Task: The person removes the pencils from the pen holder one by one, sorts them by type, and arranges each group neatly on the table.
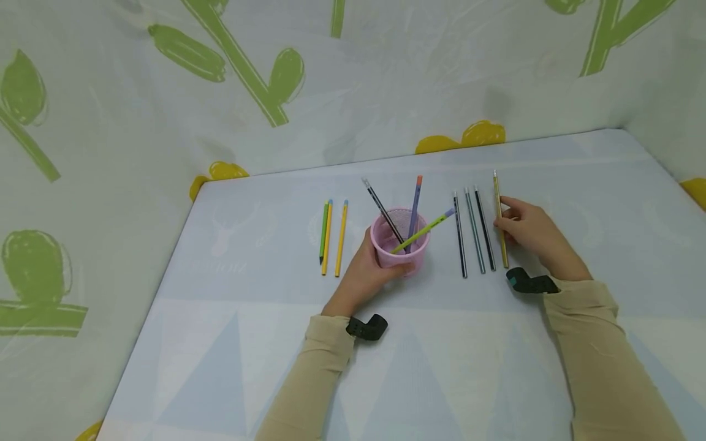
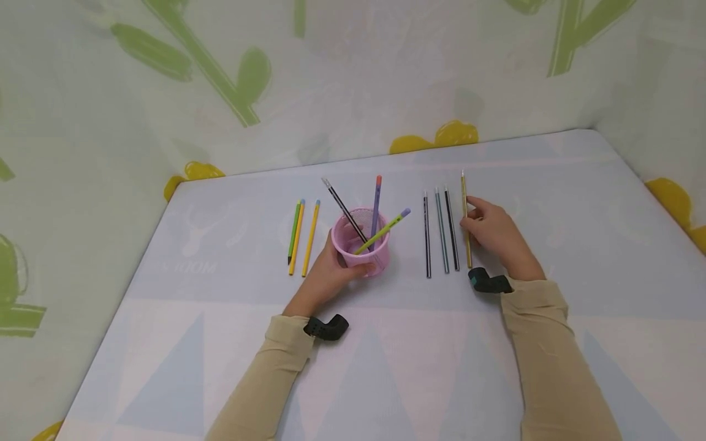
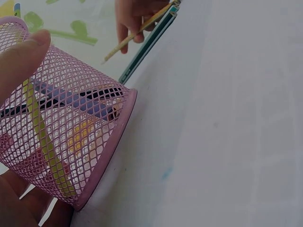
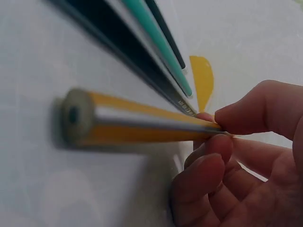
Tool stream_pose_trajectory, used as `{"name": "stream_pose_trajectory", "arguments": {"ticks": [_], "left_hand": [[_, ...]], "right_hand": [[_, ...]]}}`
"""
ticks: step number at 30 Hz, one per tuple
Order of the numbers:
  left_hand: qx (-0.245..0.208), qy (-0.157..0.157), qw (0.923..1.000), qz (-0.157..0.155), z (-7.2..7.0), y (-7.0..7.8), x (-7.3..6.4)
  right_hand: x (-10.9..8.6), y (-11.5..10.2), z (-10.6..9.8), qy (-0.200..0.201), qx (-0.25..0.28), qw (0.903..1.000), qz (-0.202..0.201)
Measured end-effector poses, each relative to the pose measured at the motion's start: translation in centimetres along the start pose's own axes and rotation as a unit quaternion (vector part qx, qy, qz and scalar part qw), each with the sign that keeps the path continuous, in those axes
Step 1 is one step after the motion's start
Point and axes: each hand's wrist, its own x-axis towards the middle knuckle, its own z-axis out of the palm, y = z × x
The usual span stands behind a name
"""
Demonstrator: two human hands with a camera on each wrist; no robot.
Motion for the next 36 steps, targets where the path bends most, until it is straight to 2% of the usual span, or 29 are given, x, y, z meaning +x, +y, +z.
{"name": "stream_pose_trajectory", "arguments": {"ticks": [3,9,12,15,22,30,36], "left_hand": [[0.0,-0.004,1.0,-0.003,-0.1,0.5,-0.2],[-0.012,-0.017,0.9997,-0.01,-0.4,2.7,-0.8],[-0.008,-0.02,0.9996,-0.016,-0.5,3.1,-1.1],[-0.005,-0.019,0.9996,-0.018,-0.4,2.7,-1.0],[-0.001,0.003,1.0,0.008,0.0,0.0,-0.1],[-0.003,0.001,1.0,0.007,0.0,-0.1,-0.1],[0.0,-0.007,1.0,0.0,-0.1,0.5,-0.1]], "right_hand": [[0.2,0.0,0.0,0.0,-0.021,0.9998,-0.001],[0.3,0.2,0.1,0.016,-0.068,0.9974,-0.013],[0.3,0.2,0.2,0.026,-0.081,0.9963,-0.014],[0.3,0.2,0.3,0.034,-0.095,0.9947,-0.019],[0.2,0.0,0.4,0.044,-0.11,0.9925,-0.03],[0.0,-0.4,0.4,0.049,-0.089,0.9947,-0.009],[-0.3,-0.7,0.3,0.061,-0.074,0.9953,-0.018]]}}
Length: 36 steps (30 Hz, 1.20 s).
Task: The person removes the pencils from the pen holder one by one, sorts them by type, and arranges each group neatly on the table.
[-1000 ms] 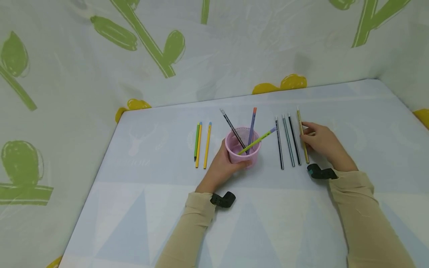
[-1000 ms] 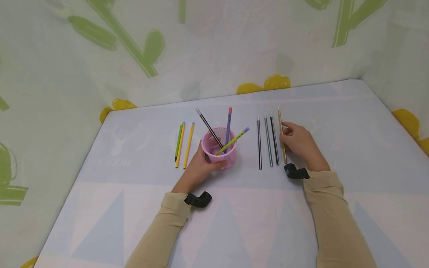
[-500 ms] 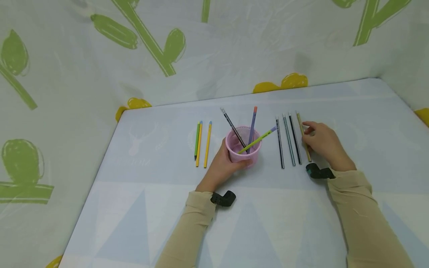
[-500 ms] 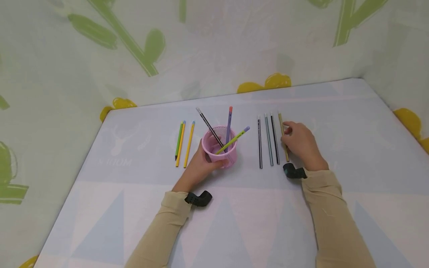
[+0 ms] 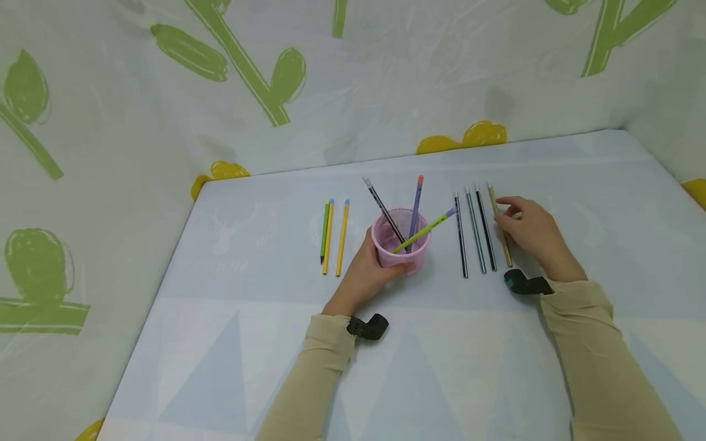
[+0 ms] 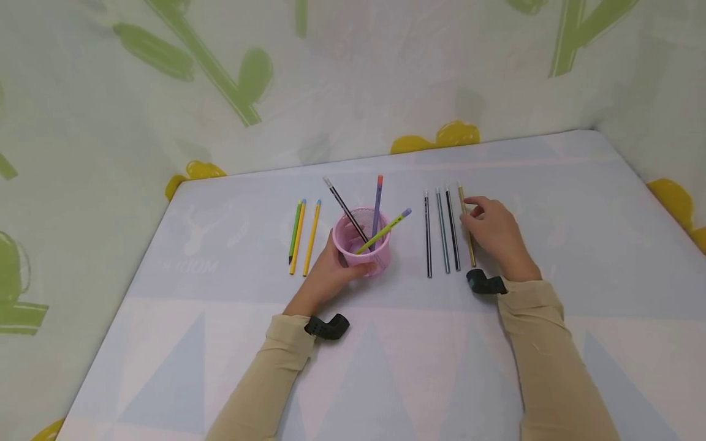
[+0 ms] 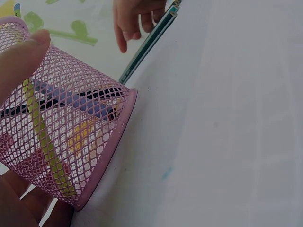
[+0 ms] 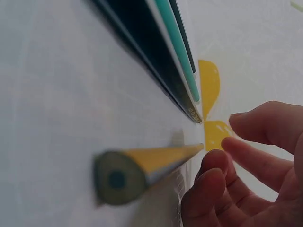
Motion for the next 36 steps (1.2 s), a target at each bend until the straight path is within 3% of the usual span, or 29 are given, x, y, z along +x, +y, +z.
{"name": "stream_pose_trajectory", "arguments": {"ticks": [9,19,26,36], "left_hand": [[-0.009,-0.011,0.9997,-0.017,-0.3,2.5,-0.9],[-0.005,-0.009,0.9998,-0.018,-0.3,2.7,-1.1],[-0.005,-0.008,0.9998,-0.02,-0.3,2.2,-0.9],[0.002,0.001,1.0,0.002,0.1,-0.4,0.2]], "right_hand": [[-0.3,-0.8,0.3,0.039,0.05,0.9976,-0.027],[-0.4,-2.1,1.4,0.048,0.111,0.9902,-0.07],[-0.6,-3.4,2.4,-0.008,0.128,0.9858,-0.109],[-0.7,-4.3,3.4,-0.072,0.142,0.9745,-0.158]]}}
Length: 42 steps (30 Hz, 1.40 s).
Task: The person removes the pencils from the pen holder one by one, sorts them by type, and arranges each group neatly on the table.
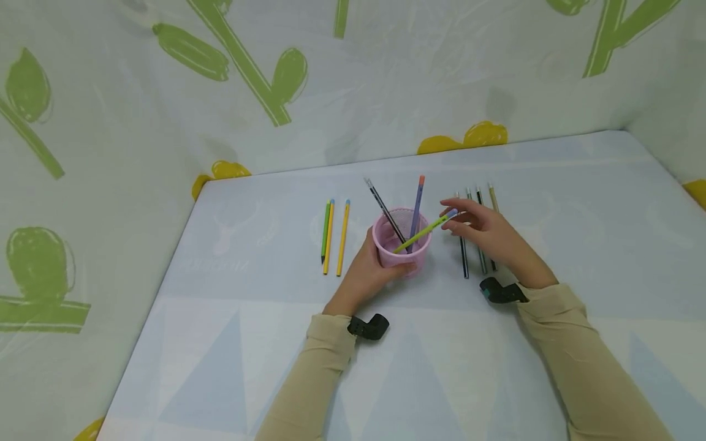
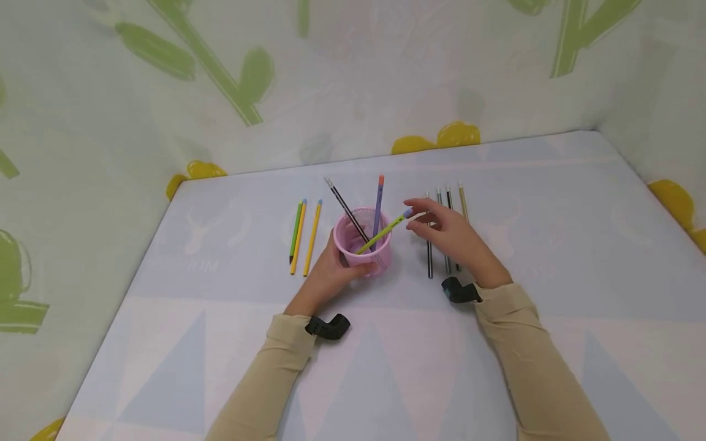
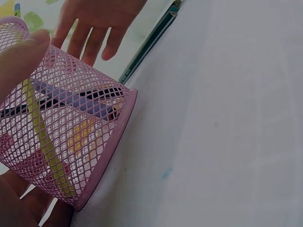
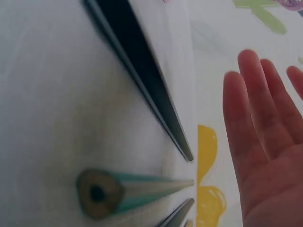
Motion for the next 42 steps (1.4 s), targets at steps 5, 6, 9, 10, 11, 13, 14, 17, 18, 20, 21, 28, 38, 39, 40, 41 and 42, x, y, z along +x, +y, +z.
{"name": "stream_pose_trajectory", "arguments": {"ticks": [5,6,9,10,11,13,14,17,18,20,21,28,38,39,40,41,42], "left_hand": [[-0.004,0.001,1.0,-0.004,0.0,-0.1,0.0],[-0.007,0.002,1.0,-0.002,0.0,-0.1,0.0],[-0.009,0.002,1.0,-0.002,0.0,0.0,-0.1],[-0.009,0.001,1.0,-0.001,0.0,0.0,-0.1],[-0.008,0.0,0.9999,-0.007,0.0,0.0,-0.1],[-0.006,-0.001,0.9999,-0.009,-0.1,-0.1,-0.2],[-0.004,-0.001,0.9999,-0.011,-0.1,-0.1,-0.2],[-0.002,0.0,1.0,-0.004,-0.1,0.0,-0.2],[-0.002,0.001,1.0,0.008,-0.1,0.0,-0.1],[-0.002,0.002,0.9998,0.021,-0.1,0.4,-0.1],[-0.004,0.001,0.9997,0.025,-0.1,0.6,-0.1],[-0.007,-0.005,0.9997,0.023,-0.4,2.4,-0.8],[0.044,0.011,0.9981,0.043,-0.2,-0.2,-0.2],[0.043,0.01,0.9979,0.047,-0.2,-0.3,-0.2],[0.04,0.009,0.9979,0.05,-0.2,-0.3,-0.3],[0.038,0.008,0.9979,0.052,-0.2,-0.2,-0.3],[0.037,0.006,0.9979,0.053,-0.3,-0.2,-0.3]], "right_hand": [[0.1,-0.1,0.5,-0.052,0.025,0.998,-0.024],[0.1,-0.1,0.5,-0.061,0.028,0.9974,-0.028],[0.1,-0.3,0.8,-0.086,0.043,0.9949,-0.031],[0.0,-0.4,0.9,-0.094,0.047,0.9941,-0.029],[0.0,-0.5,1.0,-0.104,0.052,0.9929,-0.026],[0.0,-0.5,1.4,-0.119,0.057,0.991,-0.024],[0.0,-0.4,1.5,-0.125,0.06,0.99,-0.025],[0.2,-0.5,2.1,-0.136,0.064,0.9882,-0.031],[0.2,-0.5,2.2,-0.136,0.062,0.9883,-0.033],[0.3,-0.5,2.5,-0.136,0.064,0.9883,-0.027],[0.4,-0.6,2.7,-0.135,0.064,0.9885,-0.023],[0.4,-0.8,3.5,-0.131,0.051,0.9899,-0.013],[0.6,-1.3,4.7,-0.114,0.09,0.9894,-0.01],[0.6,-1.3,4.7,-0.112,0.09,0.9896,-0.006],[0.6,-1.3,4.8,-0.11,0.089,0.9899,-0.002],[0.6,-1.3,4.8,-0.109,0.091,0.9899,-0.002],[0.7,-1.3,4.9,-0.108,0.09,0.9901,-0.001]]}}
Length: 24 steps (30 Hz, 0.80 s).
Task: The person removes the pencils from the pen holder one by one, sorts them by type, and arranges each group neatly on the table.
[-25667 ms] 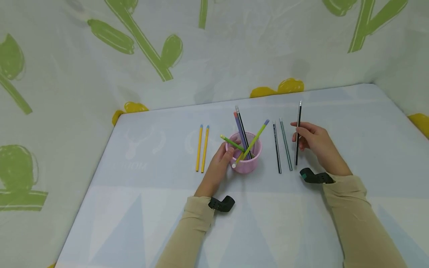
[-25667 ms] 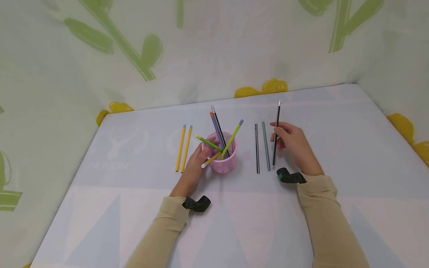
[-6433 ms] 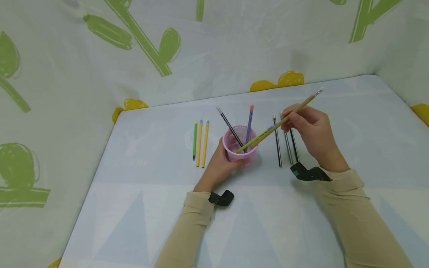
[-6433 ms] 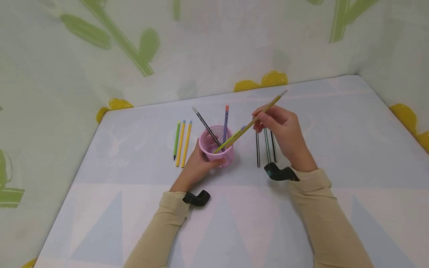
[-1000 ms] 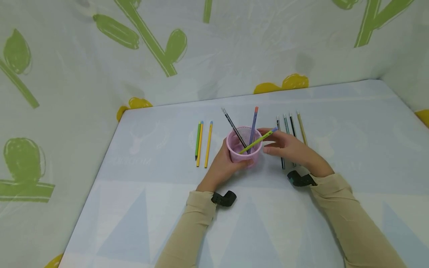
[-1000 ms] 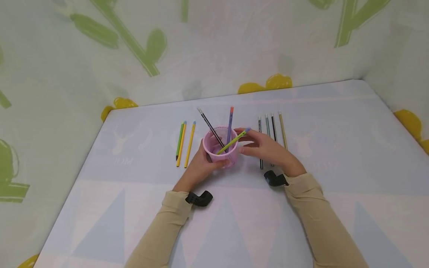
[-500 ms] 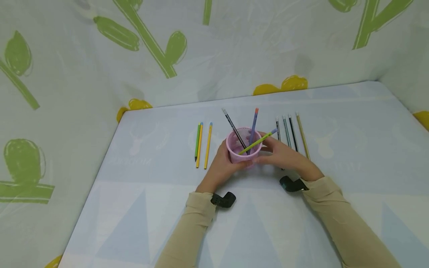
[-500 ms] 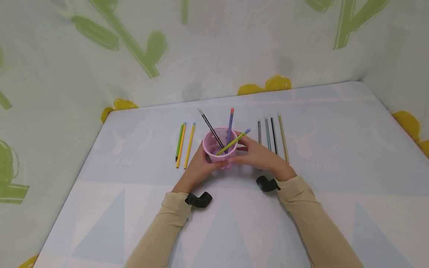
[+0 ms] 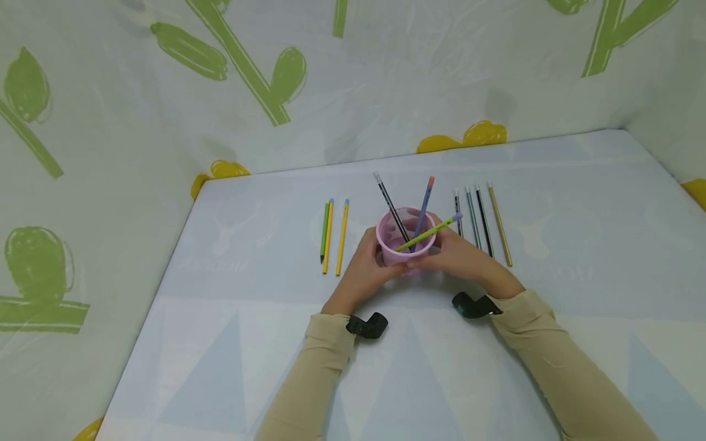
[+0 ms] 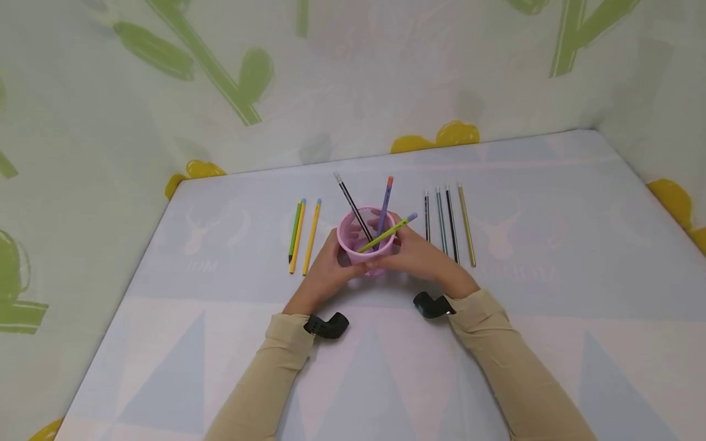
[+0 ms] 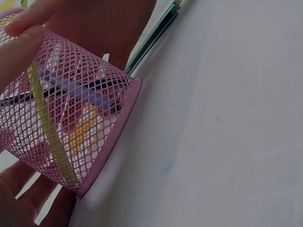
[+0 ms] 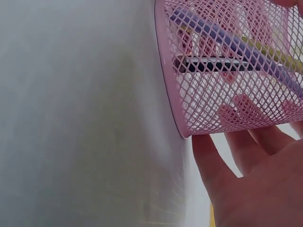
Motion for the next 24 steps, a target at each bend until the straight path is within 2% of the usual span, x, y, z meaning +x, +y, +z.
{"name": "stream_pose_trajectory", "arguments": {"ticks": [9,13,16,19,22,24], "left_hand": [[-0.011,-0.049,0.9987,-0.012,-0.5,0.4,-0.3],[-0.024,-0.048,0.9985,-0.003,-0.6,0.3,-0.2],[-0.01,-0.02,0.9996,0.016,-0.6,0.3,0.0],[0.009,0.034,0.9985,0.041,-0.5,0.5,0.0],[0.019,0.09,0.9928,0.076,-0.4,0.9,0.0],[0.031,0.122,0.9863,0.107,-0.2,1.2,0.1]], "right_hand": [[0.0,0.2,-0.2,-0.009,-0.002,0.9997,-0.021],[0.0,0.1,-0.2,-0.006,-0.003,0.9998,-0.017],[-0.1,0.0,-0.1,-0.006,0.003,0.9999,-0.008],[-0.1,-0.1,0.0,-0.007,0.006,1.0,0.004],[-0.1,-0.2,0.0,-0.004,0.004,0.9999,0.01],[-0.1,-0.2,0.0,-0.003,0.003,0.9999,0.011]]}}
